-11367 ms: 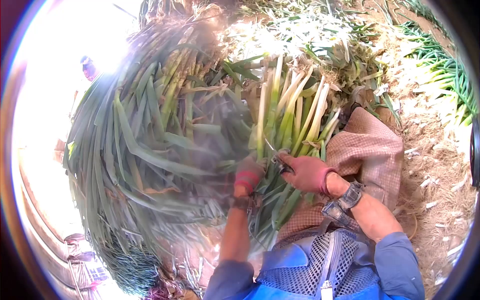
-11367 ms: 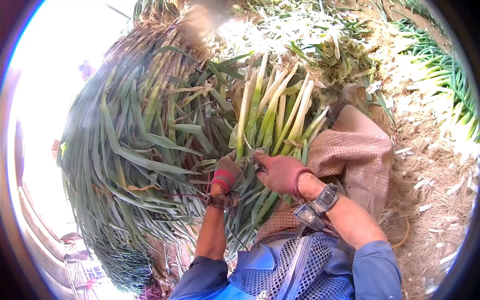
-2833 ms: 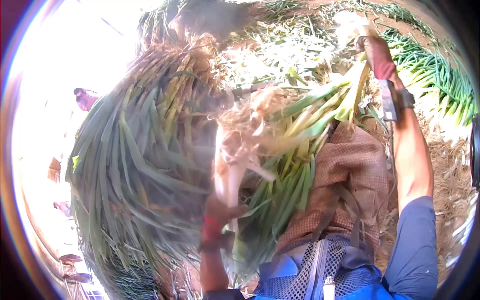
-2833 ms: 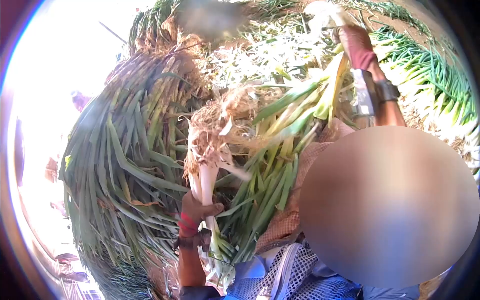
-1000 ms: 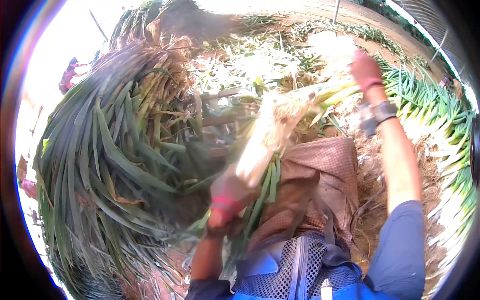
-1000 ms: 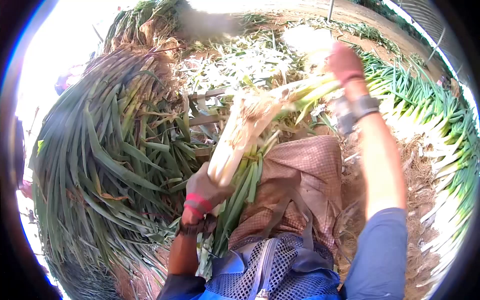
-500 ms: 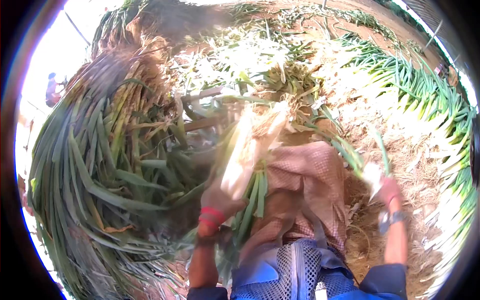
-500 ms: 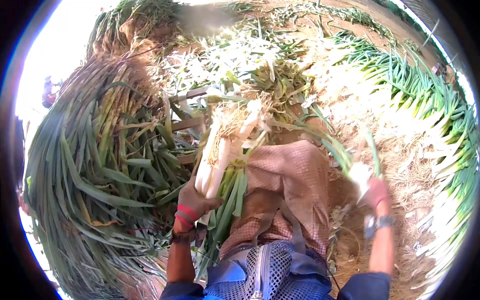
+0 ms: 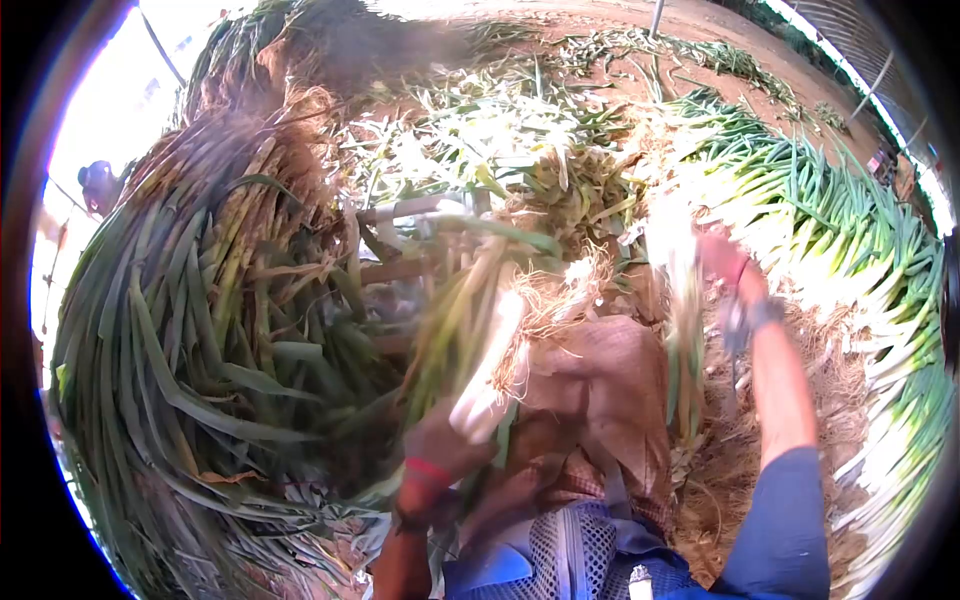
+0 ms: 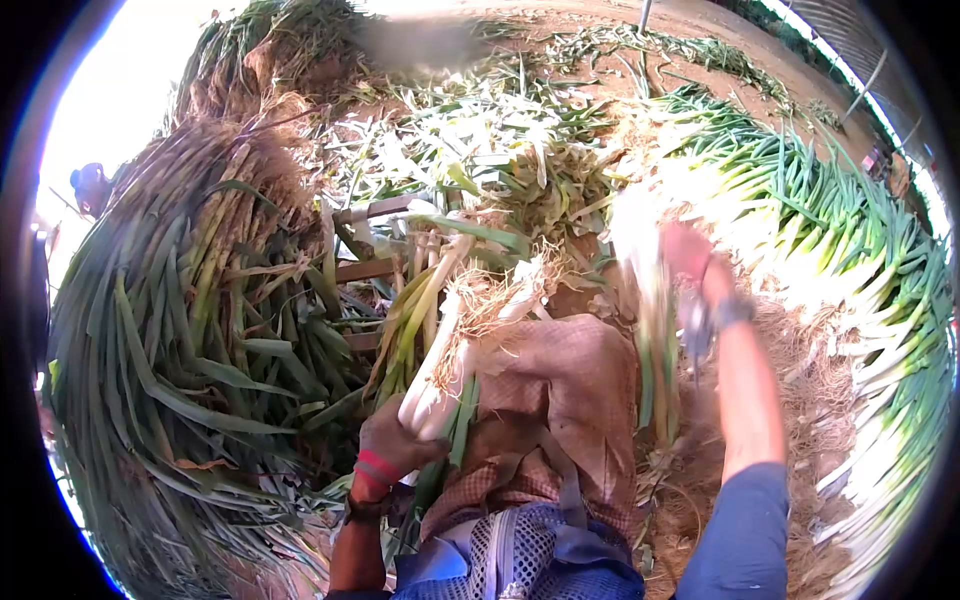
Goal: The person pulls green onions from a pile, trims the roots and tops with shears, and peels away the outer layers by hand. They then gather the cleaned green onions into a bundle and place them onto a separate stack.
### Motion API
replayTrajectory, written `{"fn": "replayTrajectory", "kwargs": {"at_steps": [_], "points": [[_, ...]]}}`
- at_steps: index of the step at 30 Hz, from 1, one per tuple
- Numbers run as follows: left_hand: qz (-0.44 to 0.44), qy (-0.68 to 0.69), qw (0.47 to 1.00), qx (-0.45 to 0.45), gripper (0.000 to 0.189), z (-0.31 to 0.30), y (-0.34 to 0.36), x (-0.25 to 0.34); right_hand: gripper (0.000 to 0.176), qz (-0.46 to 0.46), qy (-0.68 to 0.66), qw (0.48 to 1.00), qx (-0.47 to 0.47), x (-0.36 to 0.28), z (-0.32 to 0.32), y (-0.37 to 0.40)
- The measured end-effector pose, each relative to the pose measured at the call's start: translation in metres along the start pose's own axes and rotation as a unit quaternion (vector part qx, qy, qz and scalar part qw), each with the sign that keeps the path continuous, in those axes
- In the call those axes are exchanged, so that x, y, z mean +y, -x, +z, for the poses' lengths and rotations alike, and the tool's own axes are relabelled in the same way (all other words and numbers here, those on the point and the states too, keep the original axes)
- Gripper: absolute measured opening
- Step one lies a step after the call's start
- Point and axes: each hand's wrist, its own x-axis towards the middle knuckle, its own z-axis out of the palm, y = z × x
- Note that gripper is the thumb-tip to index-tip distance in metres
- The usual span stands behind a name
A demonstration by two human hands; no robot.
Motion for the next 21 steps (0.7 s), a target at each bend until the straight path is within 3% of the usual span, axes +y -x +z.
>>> {"fn": "replayTrajectory", "kwargs": {"at_steps": [1,2,4,6,8,9,11,12,14,15,17,18,19,21], "points": [[0.001,-0.005,1.000,0.009,0.071,0.001,0.003,0.003,0.062,-0.031,0.082,0.996,0.023,-0.105,-0.069,-0.025],[0.004,-0.008,1.000,0.019,0.068,0.003,0.005,0.007,0.070,-0.261,-0.065,0.931,0.245,-0.156,-0.089,-0.018],[0.005,-0.008,0.999,0.047,0.067,0.010,0.010,0.015,0.069,-0.286,-0.163,0.908,0.261,-0.225,-0.141,0.003],[-0.006,-0.007,0.998,0.068,0.066,0.017,0.017,0.023,0.068,-0.266,-0.152,0.926,0.218,-0.259,-0.143,0.027],[0.064,-0.012,0.992,0.105,0.066,0.021,0.017,0.030,0.057,-0.341,-0.046,0.922,0.178,-0.271,-0.102,0.055],[0.059,-0.011,0.993,0.100,0.066,0.027,0.019,0.025,0.041,-0.299,-0.023,0.938,0.175,-0.280,-0.059,0.078],[0.108,-0.095,0.984,0.108,0.068,0.046,0.016,0.007,0.030,-0.350,0.020,0.936,0.011,-0.260,-0.014,0.085],[0.116,-0.100,0.981,0.121,0.073,0.058,0.017,-0.003,0.026,-0.380,0.089,0.920,0.028,-0.254,0.007,0.089],[0.126,-0.101,0.980,0.120,0.075,0.062,0.020,0.001,0.039,-0.286,0.106,0.944,-0.124,-0.252,0.030,0.096],[0.137,-0.103,0.977,0.127,0.077,0.063,0.020,0.002,0.052,-0.322,0.147,0.931,-0.084,-0.250,0.039,0.102],[0.129,-0.123,0.976,0.126,0.077,0.072,0.019,-0.002,0.059,-0.340,0.213,0.915,-0.048,-0.242,0.065,0.097],[0.121,-0.145,0.974,0.128,0.077,0.076,0.019,-0.005,0.049,-0.249,0.266,0.922,-0.127,-0.258,0.070,0.103],[0.119,-0.143,0.974,0.129,0.077,0.078,0.018,-0.006,0.049,-0.250,0.268,0.922,-0.128,-0.253,0.076,0.097],[0.129,-0.162,0.968,0.138,0.075,0.079,0.018,-0.009,0.030,-0.339,0.426,0.837,-0.060,-0.235,0.096,0.067]]}}
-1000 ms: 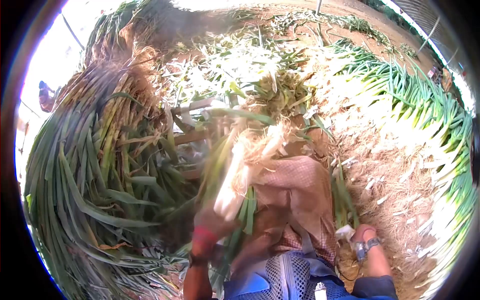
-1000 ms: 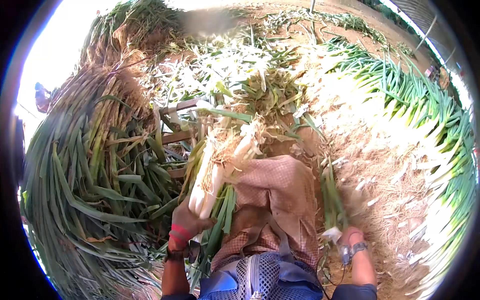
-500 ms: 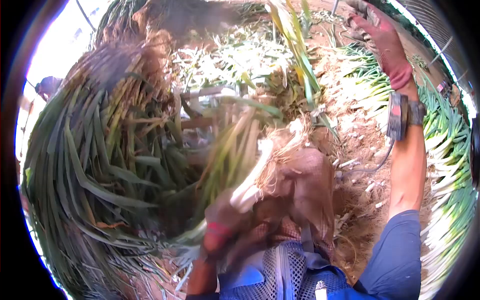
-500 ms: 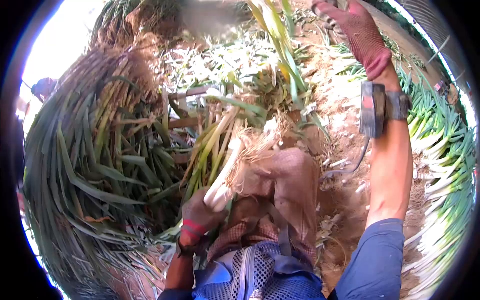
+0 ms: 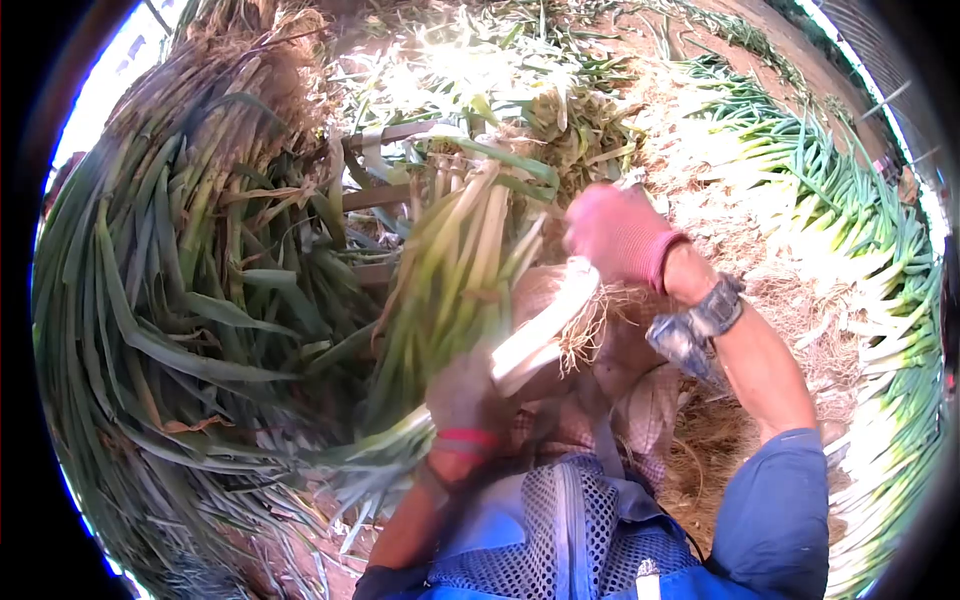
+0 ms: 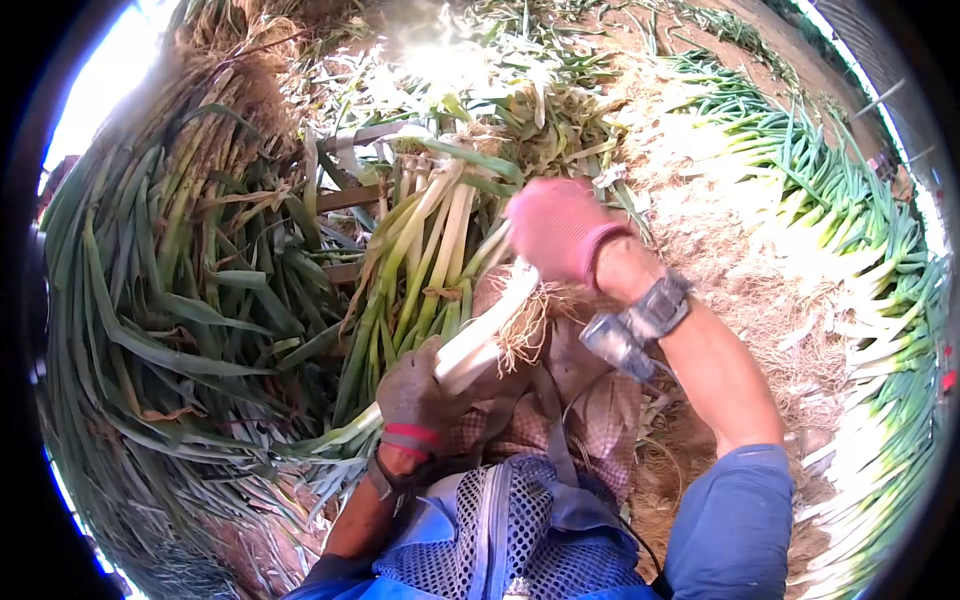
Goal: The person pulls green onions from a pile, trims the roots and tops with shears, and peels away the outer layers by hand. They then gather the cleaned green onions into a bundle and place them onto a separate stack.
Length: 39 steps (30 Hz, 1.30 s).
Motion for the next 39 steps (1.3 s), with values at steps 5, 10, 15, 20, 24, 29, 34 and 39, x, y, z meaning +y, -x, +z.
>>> {"fn": "replayTrajectory", "kwargs": {"at_steps": [5,10,15,20,24,29,34,39], "points": [[-0.019,0.044,0.999,0.003,0.078,-0.011,-0.005,0.002,0.030,0.285,-0.208,0.904,0.241,0.132,0.025,0.027],[-0.021,0.135,0.989,-0.060,0.076,-0.039,-0.022,0.009,0.035,0.109,-0.487,0.832,0.243,0.108,0.079,0.023],[-0.042,0.155,0.984,-0.073,0.075,-0.044,-0.026,0.000,0.035,-0.181,-0.624,0.716,0.256,0.004,0.091,-0.003],[-0.044,0.188,0.979,-0.070,0.071,-0.032,-0.023,-0.005,0.067,-0.088,-0.665,0.714,0.201,0.042,0.087,-0.005],[-0.037,0.221,0.968,-0.113,0.074,-0.054,-0.029,-0.003,0.069,0.128,-0.790,0.559,0.217,0.037,0.049,0.017],[-0.061,0.181,0.978,-0.085,0.070,-0.037,-0.025,-0.016,0.039,-0.131,-0.794,0.563,0.188,0.001,0.102,-0.019],[-0.050,0.164,0.974,-0.148,0.072,-0.031,-0.040,-0.042,0.063,0.070,-0.653,0.712,0.249,-0.042,-0.025,0.047],[-0.089,0.223,0.936,-0.257,0.067,-0.060,-0.062,-0.043,0.041,-0.163,-0.127,0.920,0.333,-0.097,-0.023,0.050]]}}
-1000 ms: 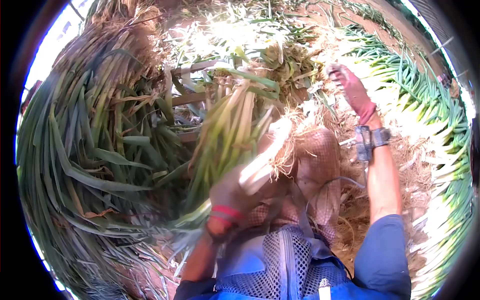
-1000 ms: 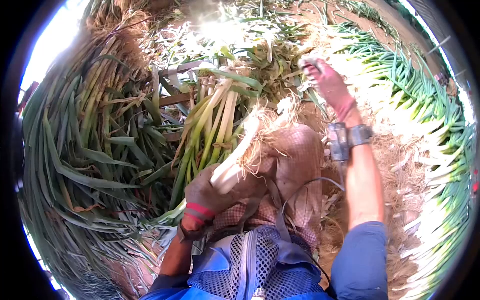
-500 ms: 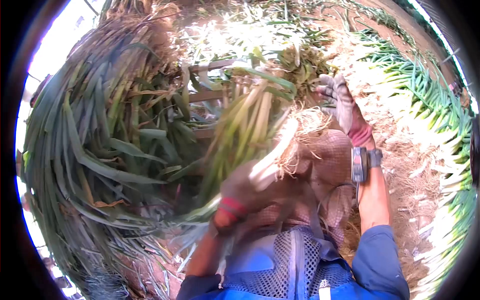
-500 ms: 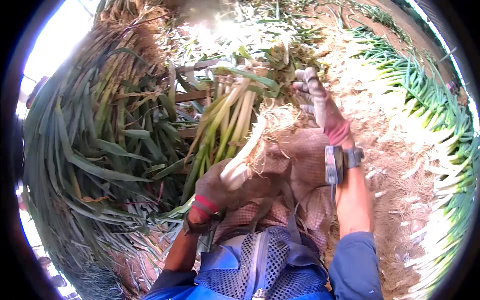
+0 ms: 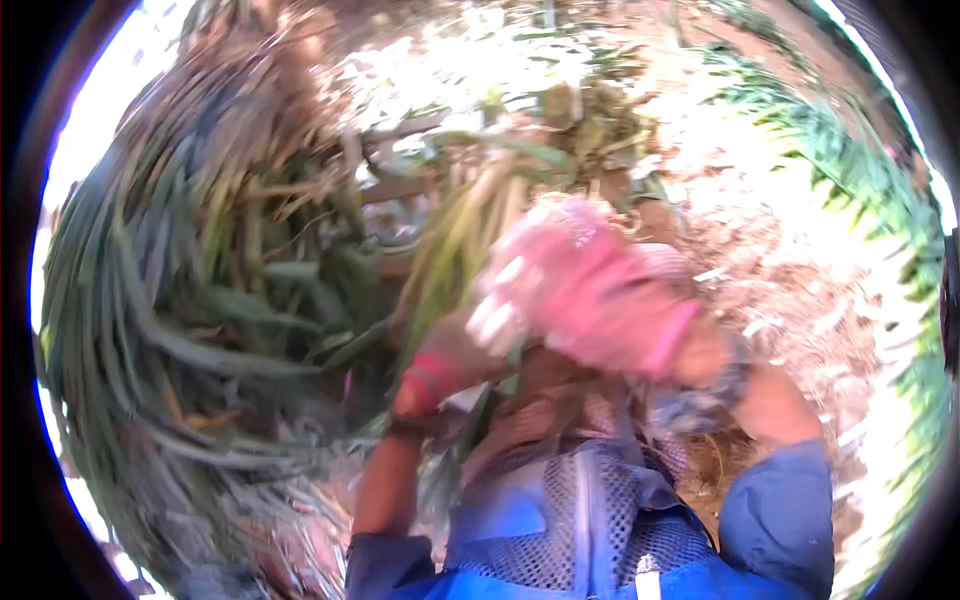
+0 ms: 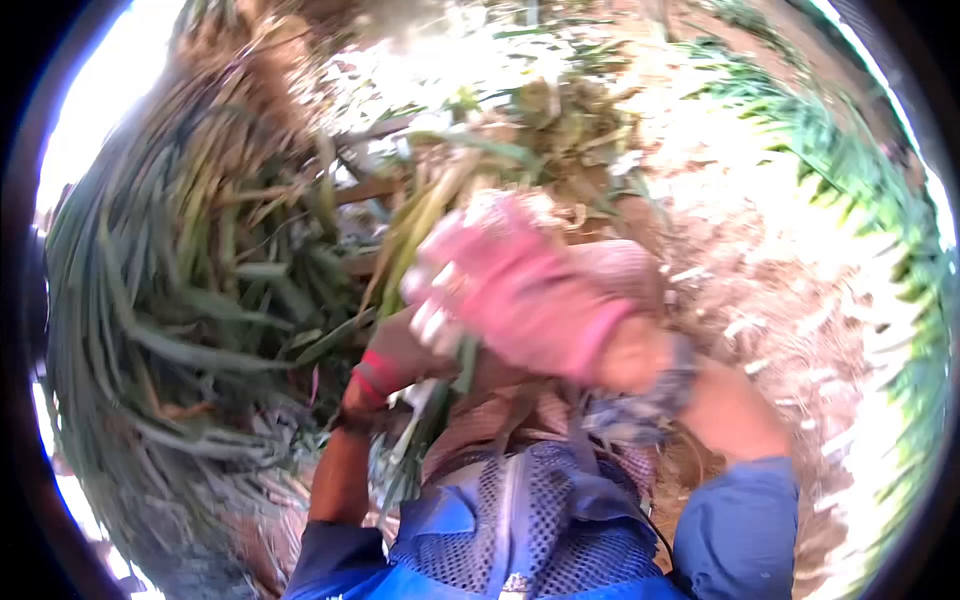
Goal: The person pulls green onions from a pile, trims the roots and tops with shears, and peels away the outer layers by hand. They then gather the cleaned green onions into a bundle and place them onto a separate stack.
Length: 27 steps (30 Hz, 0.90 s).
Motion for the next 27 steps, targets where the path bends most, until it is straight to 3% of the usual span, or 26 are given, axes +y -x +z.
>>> {"fn": "replayTrajectory", "kwargs": {"at_steps": [1,6,7,8,9,10,12,15,16,18,20,21,23,25,27], "points": [[0.022,-0.005,1.000,-0.018,0.067,0.001,-0.003,-0.003,0.037,-0.041,-0.039,0.997,0.057,-0.004,0.032,0.008],[0.043,0.025,0.994,-0.095,0.068,-0.007,-0.005,-0.039,0.003,-0.032,0.049,0.998,0.001,-0.010,0.084,-0.010],[-0.030,0.205,0.970,-0.129,0.070,-0.008,0.007,0.007,0.007,-0.058,0.094,0.994,-0.009,-0.012,0.080,-0.006],[-0.037,0.066,0.985,-0.158,0.070,-0.012,-0.004,-0.014,0.009,-0.085,0.105,0.991,-0.024,-0.013,0.082,-0.006],[-0.022,0.019,0.979,-0.204,0.056,-0.016,-0.001,-0.008,0.016,-0.094,0.086,0.991,0.033,-0.012,0.086,-0.001],[-0.014,0.006,0.977,-0.212,0.055,-0.013,0.000,-0.003,0.016,-0.100,0.083,0.991,0.019,-0.012,0.087,0.001],[0.007,0.000,0.984,-0.177,0.053,-0.004,0.004,0.004,0.016,-0.109,0.074,0.991,-0.020,-0.011,0.079,0.008],[0.052,-0.012,0.994,-0.099,0.050,0.017,0.008,0.008,0.016,-0.085,0.096,0.991,-0.035,-0.014,0.128,0.013],[0.076,-0.013,0.995,-0.059,0.049,0.023,0.015,0.010,0.018,-0.072,0.095,0.993,0.013,-0.010,0.158,0.010],[0.144,-0.027,0.988,0.041,0.047,0.037,0.028,0.016,0.015,-0.082,0.148,0.985,0.029,0.001,0.142,0.011],[0.267,-0.080,0.935,0.221,0.045,0.051,0.054,0.021,0.018,-0.117,0.230,0.964,0.059,0.004,0.120,0.002],[0.283,-0.099,0.893,0.336,0.058,0.056,0.074,0.038,0.023,-0.135,0.268,0.951,0.075,0.004,0.106,-0.004],[0.308,-0.127,0.870,0.364,0.059,0.070,0.094,0.058,0.028,-0.152,0.313,0.933,0.089,0.010,0.075,-0.014],[0.210,0.001,0.947,0.243,0.059,0.093,0.103,0.086,0.031,-0.165,0.578,0.799,0.003,0.031,0.022,-0.025],[0.107,0.125,0.981,0.103,0.060,0.114,0.108,0.111,0.038,-0.157,0.789,0.587,-0.090,0.059,-0.048,-0.032]]}}
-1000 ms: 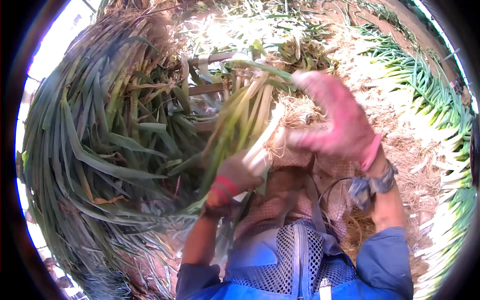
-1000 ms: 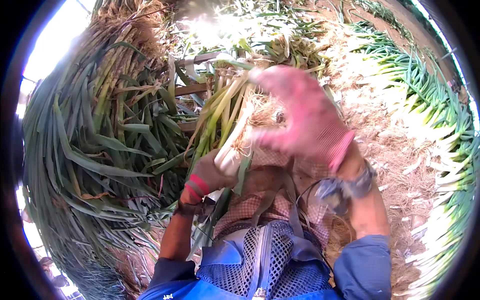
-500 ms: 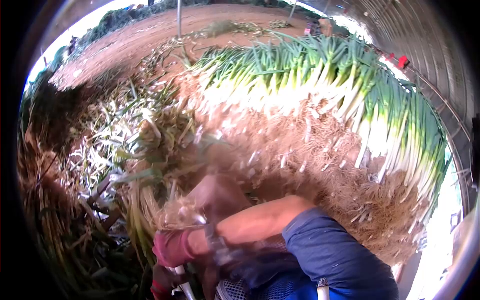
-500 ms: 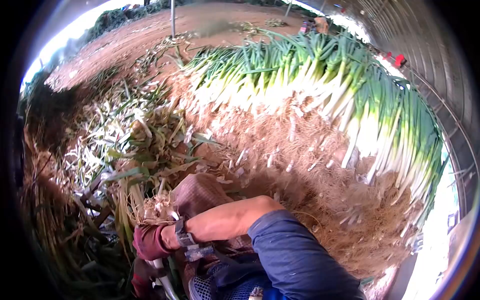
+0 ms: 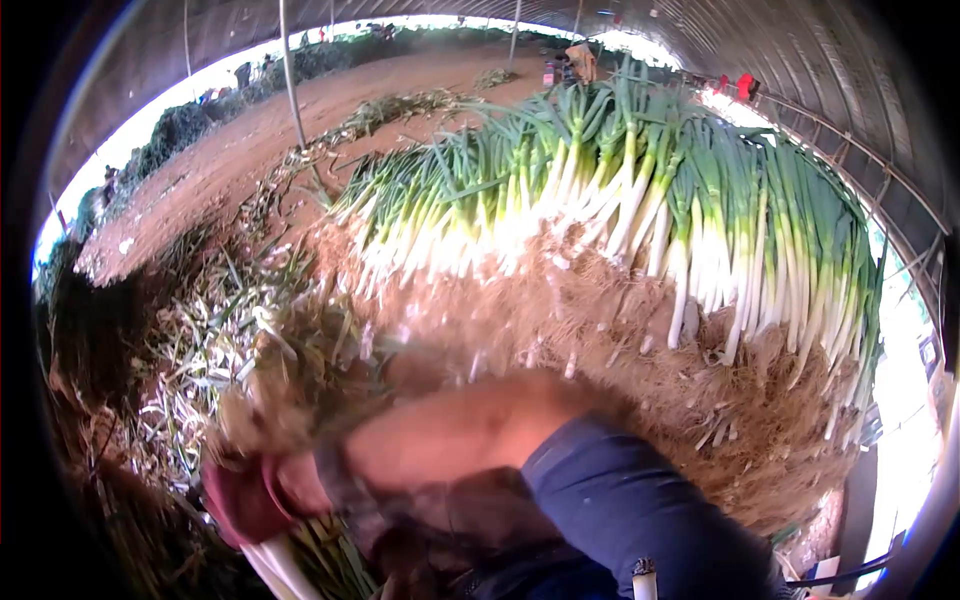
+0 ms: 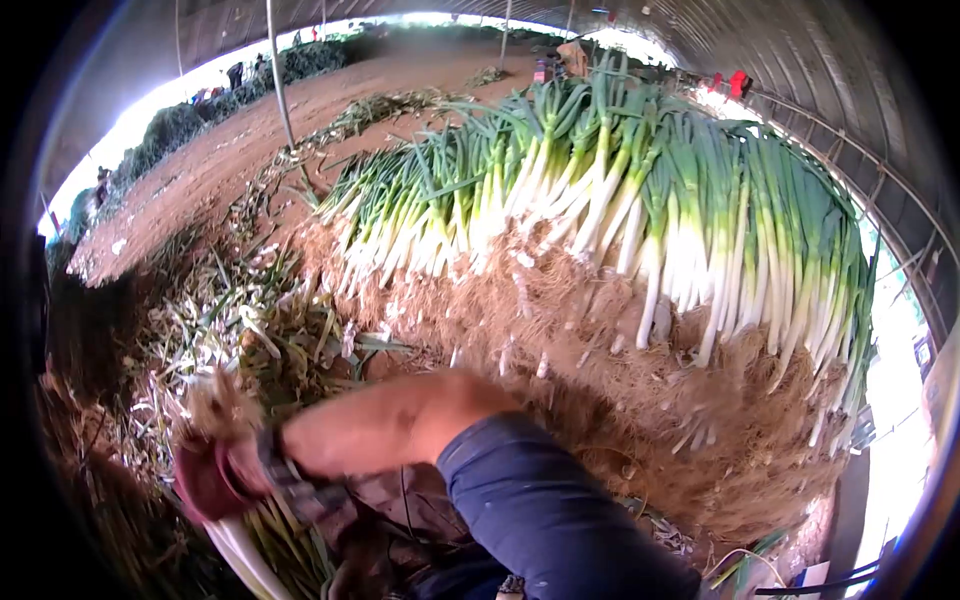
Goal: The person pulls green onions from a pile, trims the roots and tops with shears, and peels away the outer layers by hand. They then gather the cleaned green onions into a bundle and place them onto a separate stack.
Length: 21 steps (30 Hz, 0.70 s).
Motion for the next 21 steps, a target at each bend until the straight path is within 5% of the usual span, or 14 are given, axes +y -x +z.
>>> {"fn": "replayTrajectory", "kwargs": {"at_steps": [2,5,7,9,11,12,14,18,19,20,21], "points": [[-0.062,0.057,0.994,-0.068,0.060,0.008,-0.011,-0.029,0.030,0.142,-0.193,0.970,-0.046,0.073,0.053,0.072],[-0.085,0.029,0.992,-0.094,0.058,0.018,-0.021,-0.031,0.028,0.422,-0.462,0.765,-0.148,0.196,0.117,0.241],[-0.090,0.016,0.991,-0.103,0.056,0.024,-0.027,-0.031,0.034,0.574,-0.438,0.652,-0.232,0.245,0.113,0.361],[-0.093,0.004,0.989,-0.110,0.054,0.029,-0.033,-0.030,0.043,0.674,-0.262,0.618,-0.307,0.241,0.068,0.463],[-0.096,-0.005,0.989,-0.115,0.053,0.032,-0.038,-0.029,0.048,0.774,-0.259,0.441,-0.373,0.205,0.034,0.532],[-0.096,-0.010,0.988,-0.116,0.052,0.034,-0.040,-0.029,0.052,0.770,-0.239,0.420,-0.418,0.167,0.034,0.587],[-0.098,-0.018,0.988,-0.117,0.050,0.038,-0.044,-0.028,0.048,0.839,-0.289,0.221,-0.405,0.092,0.016,0.634],[-0.100,-0.029,0.987,-0.119,0.047,0.046,-0.050,-0.028,0.054,0.857,-0.277,0.018,-0.433,-0.008,0.009,0.677],[-0.102,-0.032,0.987,-0.118,0.046,0.047,-0.051,-0.029,0.050,0.886,-0.335,0.061,-0.314,-0.010,0.011,0.674],[-0.102,-0.035,0.987,-0.118,0.045,0.047,-0.051,-0.028,0.052,0.923,-0.312,-0.059,-0.218,-0.008,0.014,0.672],[-0.102,-0.036,0.987,-0.122,0.044,0.049,-0.053,-0.029,0.052,0.918,-0.335,-0.050,-0.206,-0.001,0.014,0.665]]}}
